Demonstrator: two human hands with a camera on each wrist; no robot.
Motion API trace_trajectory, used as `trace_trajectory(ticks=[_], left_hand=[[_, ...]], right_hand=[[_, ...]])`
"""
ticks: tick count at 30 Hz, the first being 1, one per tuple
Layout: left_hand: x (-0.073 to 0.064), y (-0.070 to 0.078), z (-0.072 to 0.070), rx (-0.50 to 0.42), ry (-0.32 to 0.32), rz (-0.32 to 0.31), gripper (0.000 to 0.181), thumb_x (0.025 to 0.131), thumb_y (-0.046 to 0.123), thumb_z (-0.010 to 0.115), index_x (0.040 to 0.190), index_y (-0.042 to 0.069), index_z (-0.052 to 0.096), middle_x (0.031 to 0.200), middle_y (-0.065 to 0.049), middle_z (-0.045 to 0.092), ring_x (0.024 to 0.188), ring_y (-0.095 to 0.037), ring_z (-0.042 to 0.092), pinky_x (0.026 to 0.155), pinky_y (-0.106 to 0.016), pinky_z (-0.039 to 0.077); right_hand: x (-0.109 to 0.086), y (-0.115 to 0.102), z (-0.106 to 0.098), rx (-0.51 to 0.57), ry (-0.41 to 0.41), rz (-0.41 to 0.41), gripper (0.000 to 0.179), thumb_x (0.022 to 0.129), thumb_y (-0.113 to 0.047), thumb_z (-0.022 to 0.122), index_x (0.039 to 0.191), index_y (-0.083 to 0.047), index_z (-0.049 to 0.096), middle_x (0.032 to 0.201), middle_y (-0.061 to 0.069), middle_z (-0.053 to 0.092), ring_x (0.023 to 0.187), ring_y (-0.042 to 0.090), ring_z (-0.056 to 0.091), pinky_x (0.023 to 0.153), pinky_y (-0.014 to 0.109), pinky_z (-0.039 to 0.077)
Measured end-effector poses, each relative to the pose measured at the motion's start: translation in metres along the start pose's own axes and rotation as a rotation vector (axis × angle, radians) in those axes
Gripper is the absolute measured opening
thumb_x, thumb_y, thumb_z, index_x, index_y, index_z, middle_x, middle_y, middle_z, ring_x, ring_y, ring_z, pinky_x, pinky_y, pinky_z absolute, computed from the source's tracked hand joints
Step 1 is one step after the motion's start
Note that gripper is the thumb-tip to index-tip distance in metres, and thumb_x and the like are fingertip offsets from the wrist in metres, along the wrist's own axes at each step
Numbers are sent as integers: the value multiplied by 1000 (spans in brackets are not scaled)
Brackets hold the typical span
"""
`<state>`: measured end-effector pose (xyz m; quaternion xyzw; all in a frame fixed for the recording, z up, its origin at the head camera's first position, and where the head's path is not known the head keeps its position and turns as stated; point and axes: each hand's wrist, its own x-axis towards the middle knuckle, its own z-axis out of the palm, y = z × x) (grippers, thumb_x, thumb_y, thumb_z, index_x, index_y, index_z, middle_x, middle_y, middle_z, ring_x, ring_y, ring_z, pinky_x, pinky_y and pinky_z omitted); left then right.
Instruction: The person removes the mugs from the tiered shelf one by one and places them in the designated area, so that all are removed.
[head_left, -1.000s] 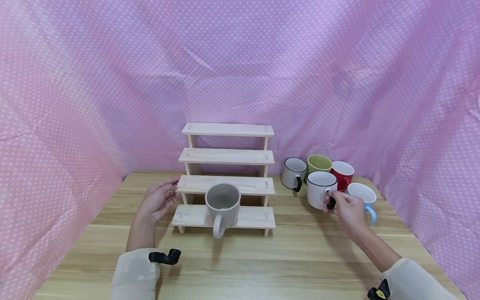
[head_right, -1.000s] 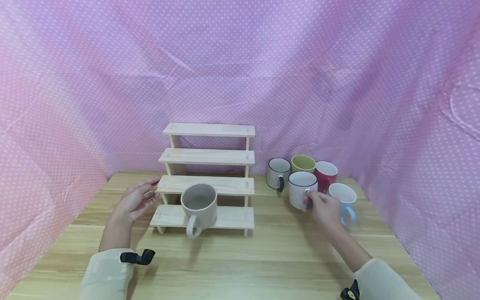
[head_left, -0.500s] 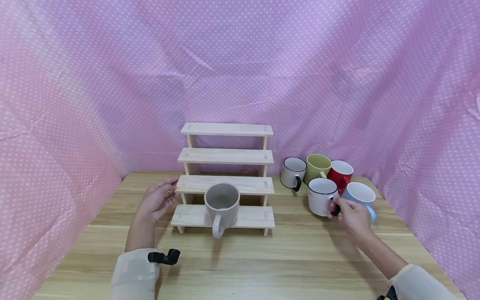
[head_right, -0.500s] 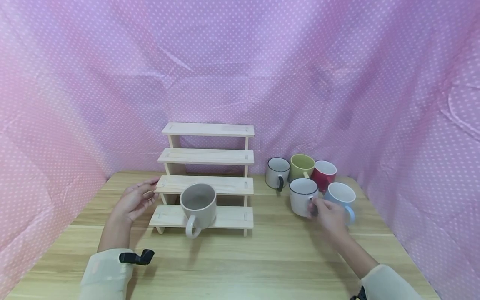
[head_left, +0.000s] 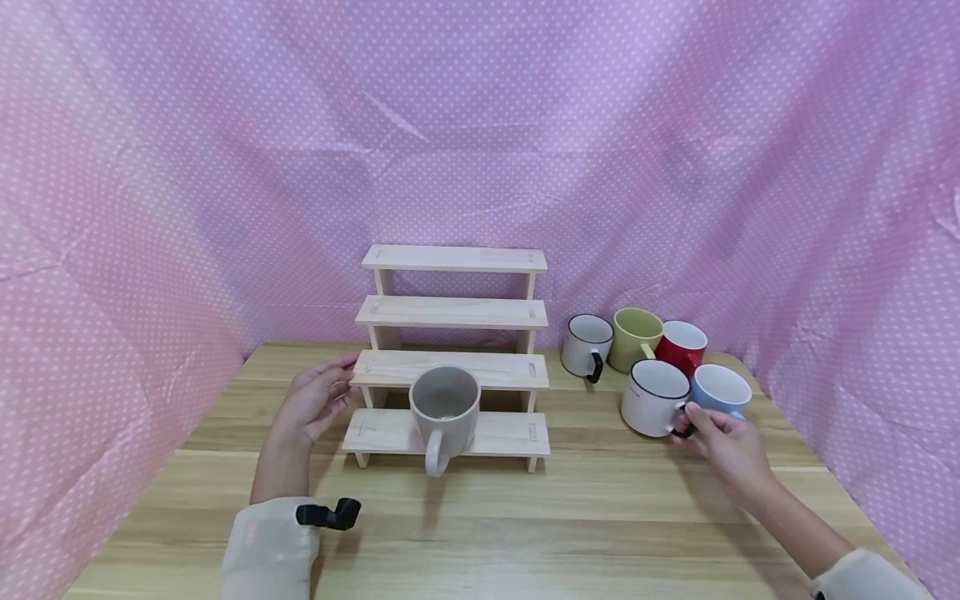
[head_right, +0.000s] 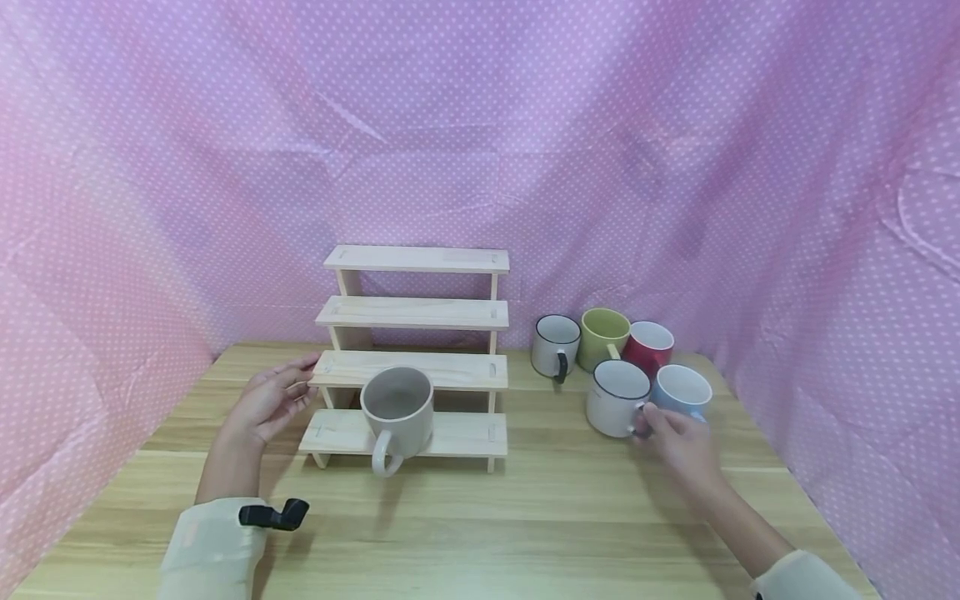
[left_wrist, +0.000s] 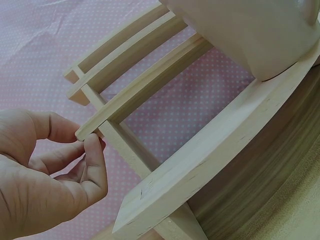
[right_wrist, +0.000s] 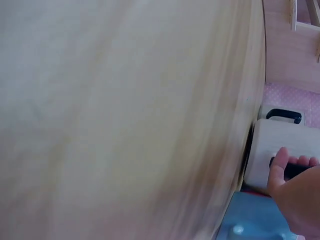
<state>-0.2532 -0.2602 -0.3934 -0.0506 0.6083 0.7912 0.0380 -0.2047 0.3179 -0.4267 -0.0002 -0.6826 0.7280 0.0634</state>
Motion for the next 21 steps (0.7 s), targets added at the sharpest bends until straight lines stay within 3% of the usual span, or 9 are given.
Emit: trace_trajectory(ticks=[6, 11, 21], left_hand=[[0, 2, 0, 3, 1, -2, 50, 106, 2, 47, 153, -9, 35, 115, 0, 58, 90, -8, 56, 81, -18, 53], [-2, 3, -1, -1, 2, -6, 49, 106, 3, 48, 153, -8, 37, 117, 0, 57, 92, -9, 55, 84, -19, 53], [-1, 1, 0, -3, -9, 0, 49, 105, 1, 48, 152, -10, 36, 114, 0, 58, 91, -9, 56, 83, -19, 53]], right_hand=[[-2, 2, -11, -216, -54, -38, 38, 105, -14, 59, 110, 23, 66, 93, -2, 75, 90, 4, 70, 79, 30, 62], [3, -2, -17, -381, -98, -5, 38, 106, -13, 57, 110, 24, 65, 94, -5, 74, 90, 1, 68, 80, 26, 61], [1, 2, -26, -366, -62, -23, 42, 105, -17, 60, 109, 25, 64, 94, -5, 74, 90, 2, 69, 79, 31, 62]])
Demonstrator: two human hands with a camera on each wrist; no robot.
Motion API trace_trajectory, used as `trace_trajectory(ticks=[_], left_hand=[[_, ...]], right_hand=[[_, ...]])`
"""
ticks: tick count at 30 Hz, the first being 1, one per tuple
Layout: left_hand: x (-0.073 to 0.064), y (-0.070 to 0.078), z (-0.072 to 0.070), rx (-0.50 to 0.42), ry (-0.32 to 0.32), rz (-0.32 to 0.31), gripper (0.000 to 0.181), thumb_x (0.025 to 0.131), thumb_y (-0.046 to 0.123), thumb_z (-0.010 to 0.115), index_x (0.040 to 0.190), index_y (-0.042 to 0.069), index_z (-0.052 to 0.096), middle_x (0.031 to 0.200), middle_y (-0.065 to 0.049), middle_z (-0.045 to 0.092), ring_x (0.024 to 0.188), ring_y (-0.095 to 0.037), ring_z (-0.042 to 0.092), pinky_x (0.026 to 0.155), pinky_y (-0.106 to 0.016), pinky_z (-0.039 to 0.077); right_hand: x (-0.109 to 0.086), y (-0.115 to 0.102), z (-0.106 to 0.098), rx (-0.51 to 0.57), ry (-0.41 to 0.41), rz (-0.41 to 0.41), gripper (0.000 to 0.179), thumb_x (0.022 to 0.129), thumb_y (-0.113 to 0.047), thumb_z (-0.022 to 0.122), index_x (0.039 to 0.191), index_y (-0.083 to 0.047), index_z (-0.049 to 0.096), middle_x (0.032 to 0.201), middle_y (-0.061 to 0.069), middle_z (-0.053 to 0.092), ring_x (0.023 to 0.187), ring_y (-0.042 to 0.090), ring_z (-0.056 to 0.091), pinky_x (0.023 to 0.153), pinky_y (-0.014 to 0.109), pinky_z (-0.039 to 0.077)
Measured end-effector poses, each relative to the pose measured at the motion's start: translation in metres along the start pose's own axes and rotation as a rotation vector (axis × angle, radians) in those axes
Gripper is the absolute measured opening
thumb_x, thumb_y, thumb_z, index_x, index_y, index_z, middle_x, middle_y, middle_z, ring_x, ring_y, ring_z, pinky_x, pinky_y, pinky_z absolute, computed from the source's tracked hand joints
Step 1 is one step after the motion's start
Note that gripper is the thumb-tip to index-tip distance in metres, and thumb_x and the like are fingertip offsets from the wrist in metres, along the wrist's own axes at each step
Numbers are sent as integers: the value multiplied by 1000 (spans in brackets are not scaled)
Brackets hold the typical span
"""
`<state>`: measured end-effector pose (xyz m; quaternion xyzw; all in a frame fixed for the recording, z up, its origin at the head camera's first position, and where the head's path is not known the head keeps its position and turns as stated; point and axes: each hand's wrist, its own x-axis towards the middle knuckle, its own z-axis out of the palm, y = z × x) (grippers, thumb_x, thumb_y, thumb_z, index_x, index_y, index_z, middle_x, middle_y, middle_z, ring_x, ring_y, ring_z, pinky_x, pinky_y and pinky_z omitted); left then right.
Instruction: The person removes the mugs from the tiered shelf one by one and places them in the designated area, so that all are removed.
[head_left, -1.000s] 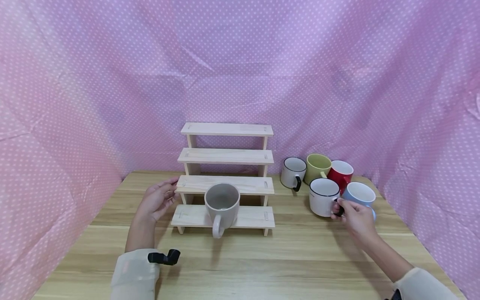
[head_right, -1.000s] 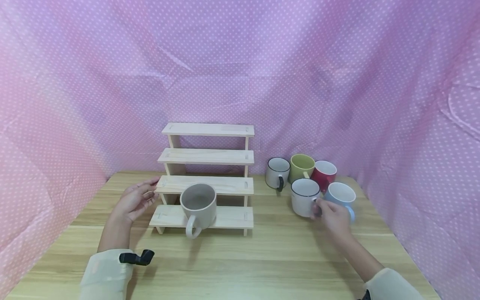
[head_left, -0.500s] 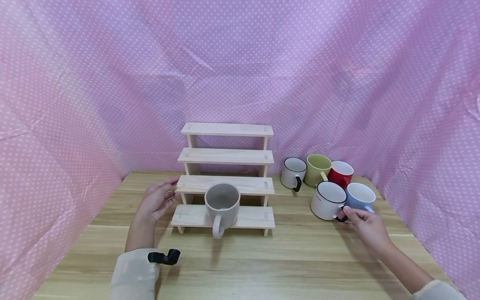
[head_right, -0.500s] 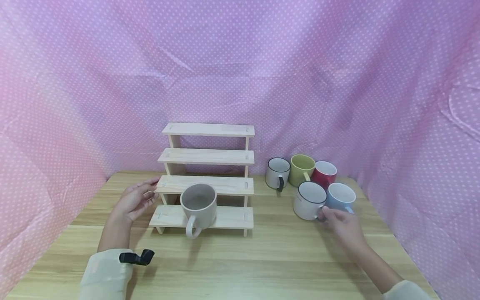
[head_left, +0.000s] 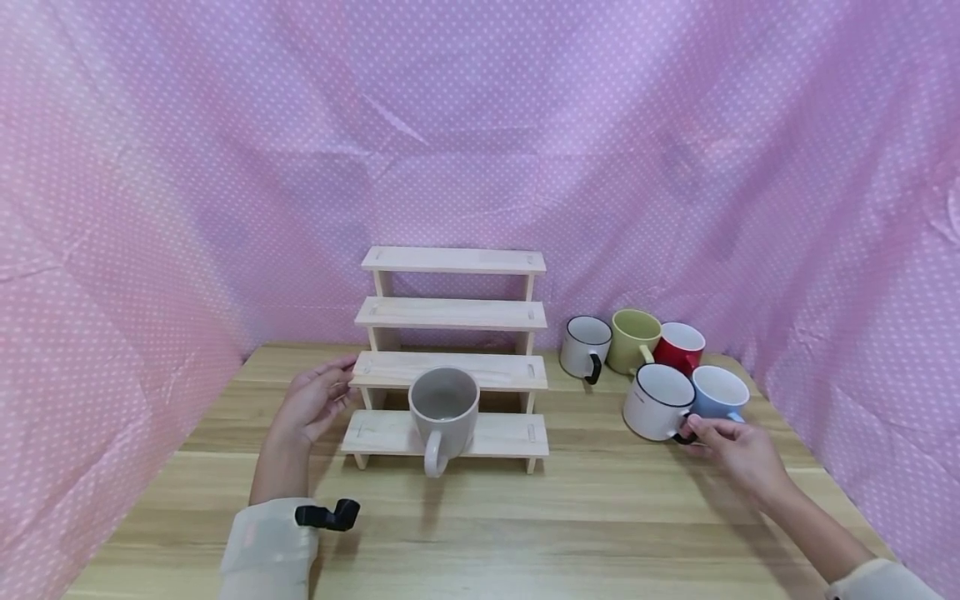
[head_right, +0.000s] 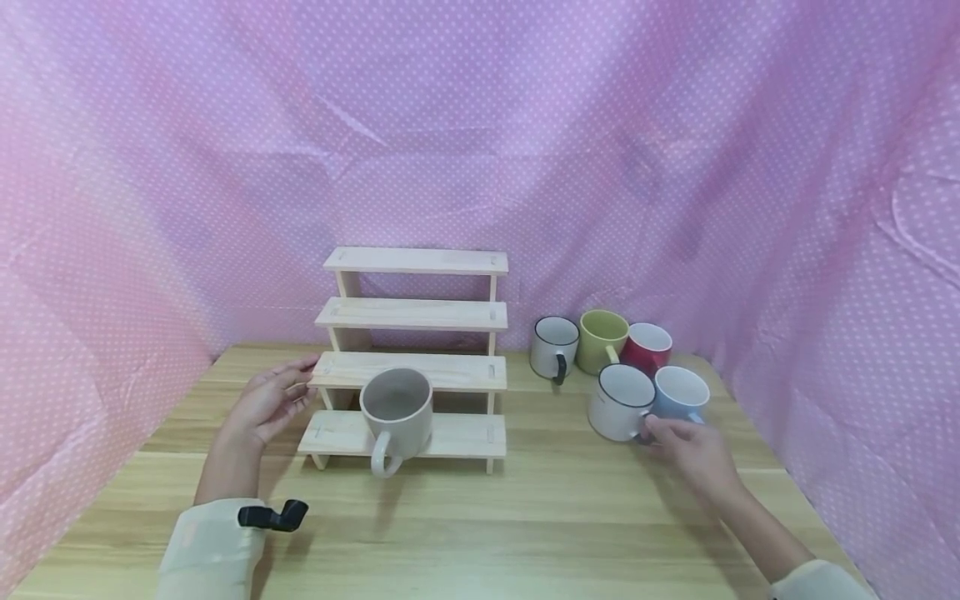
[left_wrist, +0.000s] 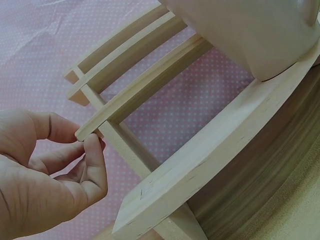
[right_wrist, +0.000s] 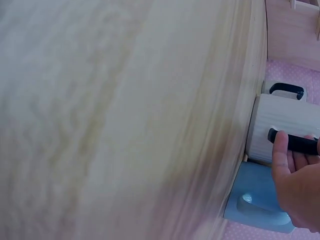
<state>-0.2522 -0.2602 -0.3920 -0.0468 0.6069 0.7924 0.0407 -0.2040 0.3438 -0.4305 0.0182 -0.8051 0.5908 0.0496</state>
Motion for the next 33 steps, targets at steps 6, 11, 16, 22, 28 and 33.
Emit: trace_trajectory(ticks=[6, 11, 16, 22, 28, 33], left_hand=[[1, -1, 0, -18, 6, -12, 46, 104, 0, 50, 149, -6, 44, 113, 0, 59, 91, -9, 56, 82, -19, 54], [1, -1, 0, -22, 7, -11, 45, 104, 1, 50, 149, -6, 44, 113, 0, 59, 91, -10, 56, 82, -19, 54], [1, -2, 1, -20, 10, -16, 44, 104, 1, 50, 147, -5, 47, 114, 0, 59, 92, -10, 57, 83, -20, 54], [0, -2, 1, -4, 15, -14, 44, 105, 1, 49, 148, -5, 46, 116, 0, 58, 92, -10, 57, 85, -20, 53], [-1, -3, 1, -7, 8, -7, 43, 105, 1, 49, 147, -6, 46, 113, 0, 61, 91, -9, 58, 82, -19, 54], [-1, -2, 0, -9, 6, -4, 46, 105, 1, 49, 150, -7, 42, 113, 1, 60, 91, -9, 57, 82, -19, 53]], right_hand=[[-2, 5, 3, -117, 71, -3, 42, 105, -23, 61, 108, 18, 70, 94, -8, 75, 81, 7, 74, 75, 26, 61], [-3, 5, 7, -153, 94, 4, 43, 105, -26, 61, 110, 16, 71, 94, -9, 76, 79, 10, 75, 75, 23, 60], [-3, 3, 9, -160, 92, -2, 44, 104, -27, 62, 114, 16, 70, 96, -7, 76, 80, 10, 75, 75, 25, 61], [-3, -2, 9, -127, 67, 35, 48, 103, -29, 63, 118, 17, 67, 100, -9, 76, 81, 12, 76, 76, 24, 61], [-4, -10, 6, -292, 63, 69, 49, 101, -38, 66, 113, 9, 74, 98, 4, 78, 81, 4, 72, 72, 17, 56], [0, -21, 0, -530, 157, -67, 38, 94, -40, 74, 101, -4, 78, 84, 3, 76, 71, -2, 60, 59, 19, 48]])
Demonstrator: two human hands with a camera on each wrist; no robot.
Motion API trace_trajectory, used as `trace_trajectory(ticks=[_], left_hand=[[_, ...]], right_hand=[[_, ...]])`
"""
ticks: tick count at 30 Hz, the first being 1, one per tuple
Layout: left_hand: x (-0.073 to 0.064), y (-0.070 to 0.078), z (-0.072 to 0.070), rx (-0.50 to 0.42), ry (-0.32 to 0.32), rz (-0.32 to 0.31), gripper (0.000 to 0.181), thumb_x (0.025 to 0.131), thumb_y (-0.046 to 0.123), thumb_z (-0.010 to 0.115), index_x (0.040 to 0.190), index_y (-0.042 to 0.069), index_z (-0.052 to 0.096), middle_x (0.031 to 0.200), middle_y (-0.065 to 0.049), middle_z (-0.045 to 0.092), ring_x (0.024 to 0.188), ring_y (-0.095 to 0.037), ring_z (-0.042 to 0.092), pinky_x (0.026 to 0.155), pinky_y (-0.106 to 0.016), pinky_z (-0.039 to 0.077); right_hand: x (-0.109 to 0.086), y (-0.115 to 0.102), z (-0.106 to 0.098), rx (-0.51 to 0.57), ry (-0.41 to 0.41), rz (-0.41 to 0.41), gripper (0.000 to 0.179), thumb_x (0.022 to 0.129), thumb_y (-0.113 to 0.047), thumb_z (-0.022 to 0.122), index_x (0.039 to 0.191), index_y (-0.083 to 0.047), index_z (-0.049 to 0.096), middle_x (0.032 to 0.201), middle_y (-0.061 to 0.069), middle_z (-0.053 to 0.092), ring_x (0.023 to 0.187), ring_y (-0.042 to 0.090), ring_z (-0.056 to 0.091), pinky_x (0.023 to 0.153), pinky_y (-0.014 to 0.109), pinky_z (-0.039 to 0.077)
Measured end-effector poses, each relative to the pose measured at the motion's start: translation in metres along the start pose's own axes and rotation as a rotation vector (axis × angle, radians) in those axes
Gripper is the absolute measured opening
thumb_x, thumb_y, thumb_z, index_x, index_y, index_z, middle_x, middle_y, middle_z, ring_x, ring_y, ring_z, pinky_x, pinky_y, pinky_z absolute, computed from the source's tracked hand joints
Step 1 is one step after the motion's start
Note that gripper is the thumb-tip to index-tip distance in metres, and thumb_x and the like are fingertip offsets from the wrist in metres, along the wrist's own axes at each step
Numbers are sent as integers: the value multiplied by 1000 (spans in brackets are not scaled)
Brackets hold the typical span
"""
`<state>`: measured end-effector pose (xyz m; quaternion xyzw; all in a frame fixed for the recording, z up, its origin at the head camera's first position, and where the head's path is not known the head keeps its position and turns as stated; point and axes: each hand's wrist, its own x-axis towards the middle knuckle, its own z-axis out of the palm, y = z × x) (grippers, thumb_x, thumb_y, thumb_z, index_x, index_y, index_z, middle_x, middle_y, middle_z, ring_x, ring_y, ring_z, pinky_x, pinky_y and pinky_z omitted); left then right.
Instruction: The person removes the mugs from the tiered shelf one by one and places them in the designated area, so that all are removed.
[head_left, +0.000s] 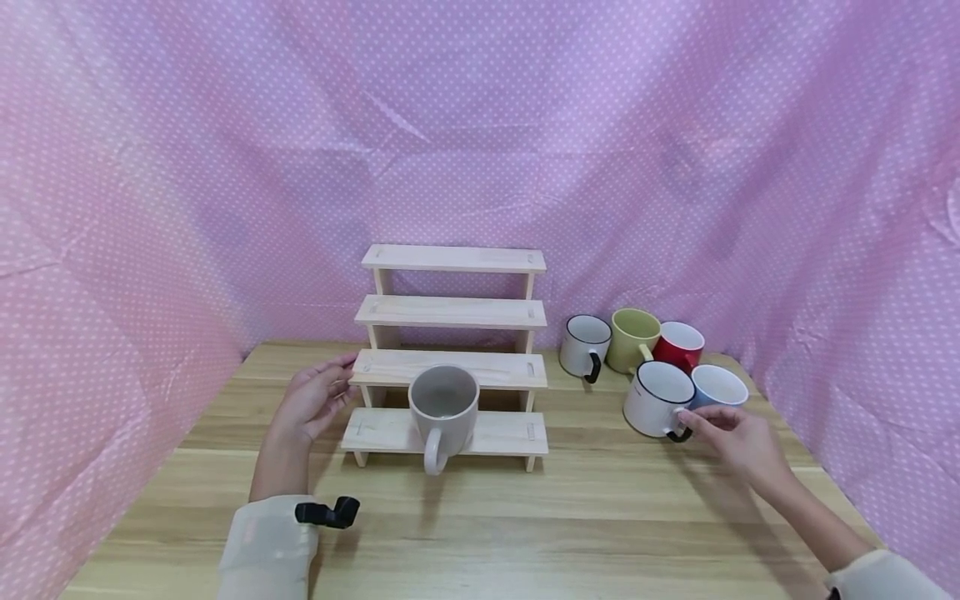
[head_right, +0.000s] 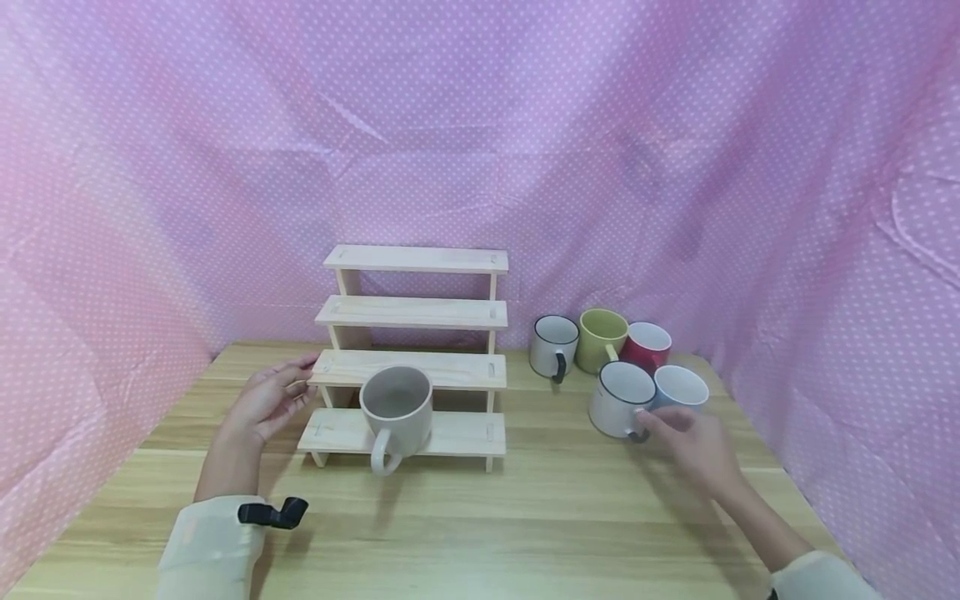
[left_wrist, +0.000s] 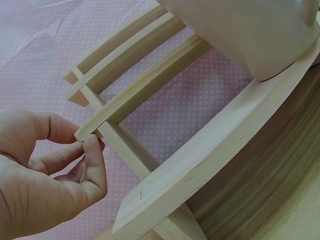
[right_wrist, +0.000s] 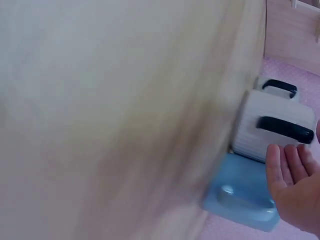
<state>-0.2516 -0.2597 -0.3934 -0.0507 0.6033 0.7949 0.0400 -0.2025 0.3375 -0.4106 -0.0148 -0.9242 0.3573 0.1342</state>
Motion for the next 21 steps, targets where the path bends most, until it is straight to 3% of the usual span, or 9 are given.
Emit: trace_trajectory(ticks=[5, 8, 15, 21], left_hand=[[1, 0, -1, 13, -5, 4, 51, 105, 1, 48, 153, -9, 35, 114, 1, 59, 90, -8, 57, 81, -18, 53], [2, 0, 0, 17, -6, 5, 51, 105, 1, 47, 153, -10, 34, 114, 1, 60, 90, -8, 57, 81, -18, 53], [1, 1, -1, 20, -7, 3, 52, 105, 2, 47, 154, -10, 33, 115, 0, 59, 91, -8, 57, 81, -18, 53], [1, 1, -1, 26, -8, -4, 52, 106, 2, 47, 154, -9, 33, 116, 0, 58, 92, -8, 57, 83, -19, 53]], right_hand=[[13, -12, -6, -15, 153, -186, 22, 92, -26, 79, 97, -4, 77, 84, 8, 76, 70, -8, 59, 59, 11, 47], [19, -25, -8, -14, 184, -264, 19, 92, -21, 79, 99, -4, 77, 88, 11, 76, 72, -11, 58, 62, 8, 46], [34, -59, 6, -19, 96, -485, 9, 89, -11, 80, 97, -7, 78, 88, 2, 75, 74, 1, 62, 64, 13, 51], [40, -82, 29, -9, 4, -672, 13, 84, -7, 83, 95, -11, 77, 85, -8, 73, 72, 5, 64, 63, 22, 56]])
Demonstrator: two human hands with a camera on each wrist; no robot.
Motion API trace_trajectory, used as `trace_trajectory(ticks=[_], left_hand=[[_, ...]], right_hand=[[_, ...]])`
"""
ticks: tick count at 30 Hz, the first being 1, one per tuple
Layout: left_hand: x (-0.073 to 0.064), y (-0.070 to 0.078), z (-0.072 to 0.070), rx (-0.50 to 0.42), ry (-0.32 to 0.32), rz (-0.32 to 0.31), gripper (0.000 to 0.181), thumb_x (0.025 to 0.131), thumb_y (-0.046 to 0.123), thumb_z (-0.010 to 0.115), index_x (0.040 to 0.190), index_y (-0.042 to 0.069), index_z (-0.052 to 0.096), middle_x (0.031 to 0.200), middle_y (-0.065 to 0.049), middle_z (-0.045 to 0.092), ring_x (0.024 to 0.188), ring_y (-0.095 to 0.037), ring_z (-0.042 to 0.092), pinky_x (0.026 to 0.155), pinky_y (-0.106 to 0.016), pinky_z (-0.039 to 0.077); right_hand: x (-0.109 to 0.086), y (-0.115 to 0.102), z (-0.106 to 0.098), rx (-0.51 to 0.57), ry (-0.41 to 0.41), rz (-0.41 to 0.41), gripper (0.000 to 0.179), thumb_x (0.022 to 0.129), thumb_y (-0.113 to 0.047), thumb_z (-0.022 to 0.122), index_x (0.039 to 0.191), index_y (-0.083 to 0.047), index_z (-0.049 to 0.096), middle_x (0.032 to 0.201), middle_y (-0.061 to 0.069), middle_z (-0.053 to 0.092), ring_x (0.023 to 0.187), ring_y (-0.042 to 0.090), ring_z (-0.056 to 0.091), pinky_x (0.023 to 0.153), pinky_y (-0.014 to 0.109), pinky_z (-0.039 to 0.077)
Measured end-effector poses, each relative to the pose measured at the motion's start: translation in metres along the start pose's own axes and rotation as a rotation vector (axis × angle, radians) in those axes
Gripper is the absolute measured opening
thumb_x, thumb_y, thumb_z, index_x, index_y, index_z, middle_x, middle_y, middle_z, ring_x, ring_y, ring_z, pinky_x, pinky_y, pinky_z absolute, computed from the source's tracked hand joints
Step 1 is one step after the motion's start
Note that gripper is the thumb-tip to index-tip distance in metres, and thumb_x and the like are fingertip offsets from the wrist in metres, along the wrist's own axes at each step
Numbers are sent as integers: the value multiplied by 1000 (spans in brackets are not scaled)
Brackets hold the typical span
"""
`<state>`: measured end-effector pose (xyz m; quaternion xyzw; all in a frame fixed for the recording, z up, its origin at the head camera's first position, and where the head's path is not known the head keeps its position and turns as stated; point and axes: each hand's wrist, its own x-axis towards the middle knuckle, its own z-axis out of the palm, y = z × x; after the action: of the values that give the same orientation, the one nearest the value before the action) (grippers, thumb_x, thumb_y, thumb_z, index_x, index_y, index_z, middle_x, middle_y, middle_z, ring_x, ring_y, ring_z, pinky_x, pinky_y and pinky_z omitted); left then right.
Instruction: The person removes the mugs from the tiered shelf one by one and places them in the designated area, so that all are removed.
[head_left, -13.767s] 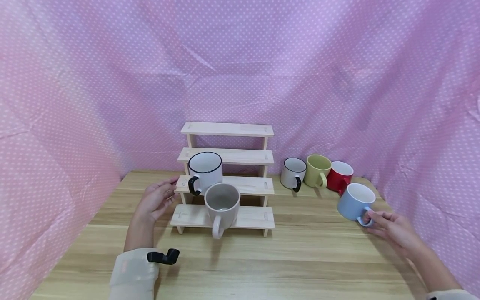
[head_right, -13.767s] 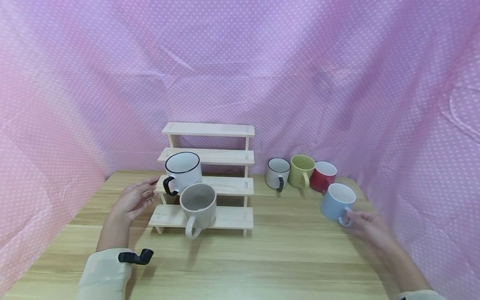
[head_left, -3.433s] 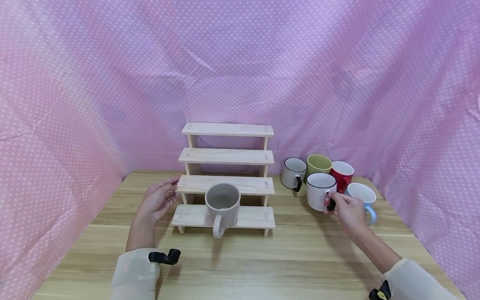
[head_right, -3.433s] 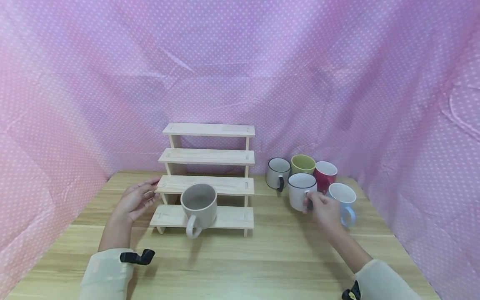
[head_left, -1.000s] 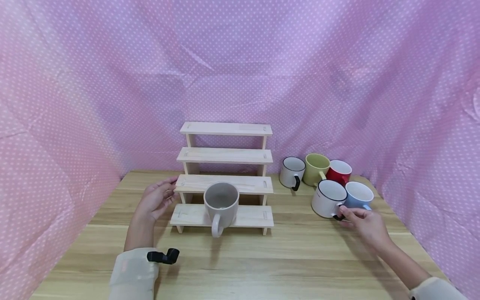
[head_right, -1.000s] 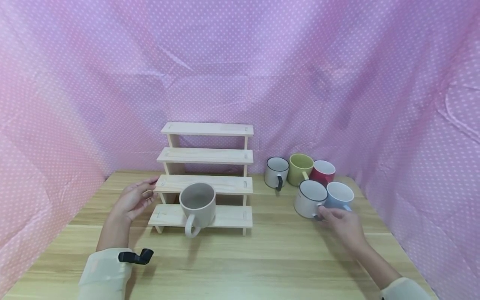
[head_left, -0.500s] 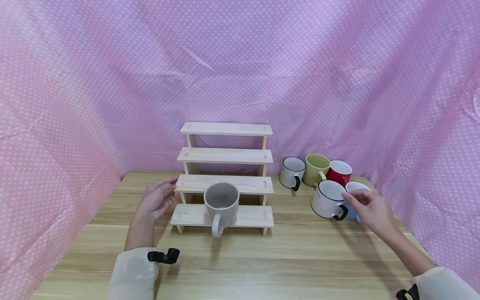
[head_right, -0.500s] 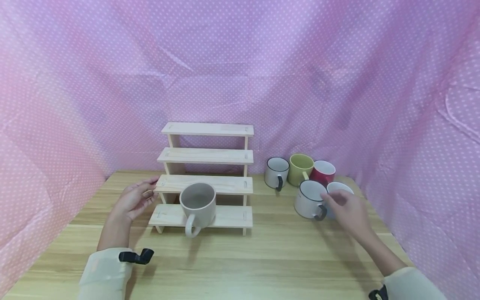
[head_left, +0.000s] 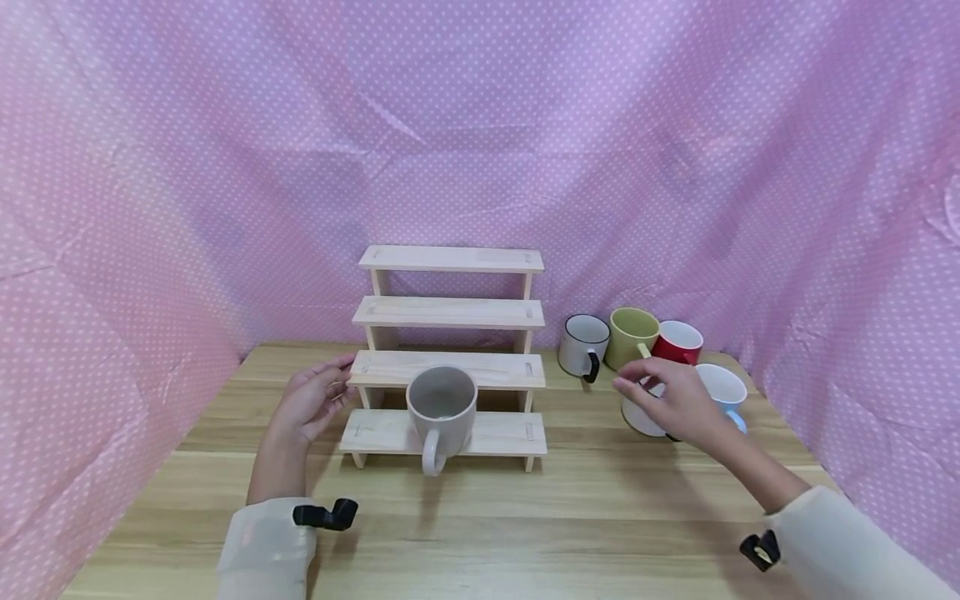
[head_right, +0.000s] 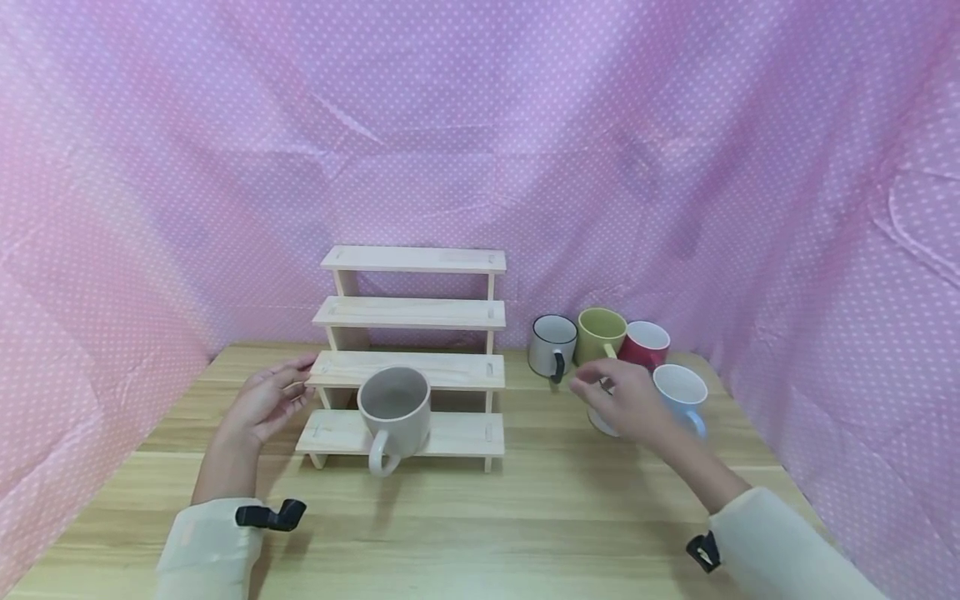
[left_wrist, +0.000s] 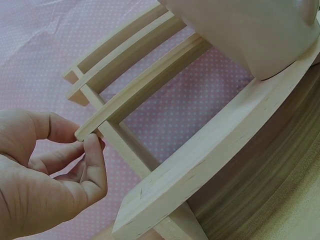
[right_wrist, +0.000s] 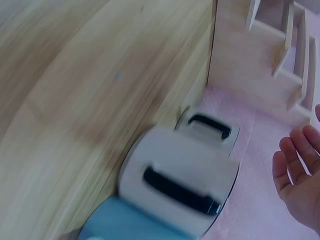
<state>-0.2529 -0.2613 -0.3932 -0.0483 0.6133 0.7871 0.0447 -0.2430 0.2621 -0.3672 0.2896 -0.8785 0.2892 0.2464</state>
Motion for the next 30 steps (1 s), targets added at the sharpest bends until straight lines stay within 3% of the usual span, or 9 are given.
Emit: trace_trajectory(ticks=[9, 13, 22, 30], left_hand=[[1, -1, 1, -18, 3, -3, 49, 105, 2, 46, 152, -9, 37, 113, -1, 60, 89, -9, 58, 81, -19, 54], [2, -1, 0, -23, 3, -9, 49, 106, 1, 45, 153, -8, 37, 114, -2, 60, 90, -9, 58, 81, -18, 54], [0, 0, 0, -36, -4, 5, 45, 106, 2, 47, 150, -6, 43, 112, 0, 62, 91, -9, 59, 82, -19, 54], [0, -1, 0, -48, -7, 3, 42, 105, 0, 46, 147, -4, 49, 114, 0, 61, 91, -9, 58, 82, -19, 54]], right_hand=[[19, -36, 32, 70, -203, -81, 17, 92, -16, 78, 107, -9, 76, 98, -1, 75, 90, 11, 68, 75, 41, 61], [25, -54, 46, 58, -265, -119, 21, 95, -24, 75, 111, -10, 75, 101, -1, 74, 93, 13, 69, 77, 38, 61], [33, -85, 77, 149, -338, -326, 21, 98, -24, 72, 111, -8, 73, 102, 2, 74, 96, 12, 68, 84, 34, 59], [35, -113, 101, 208, -419, -372, 31, 99, -32, 70, 115, -7, 74, 110, 4, 74, 106, 12, 67, 93, 29, 55]])
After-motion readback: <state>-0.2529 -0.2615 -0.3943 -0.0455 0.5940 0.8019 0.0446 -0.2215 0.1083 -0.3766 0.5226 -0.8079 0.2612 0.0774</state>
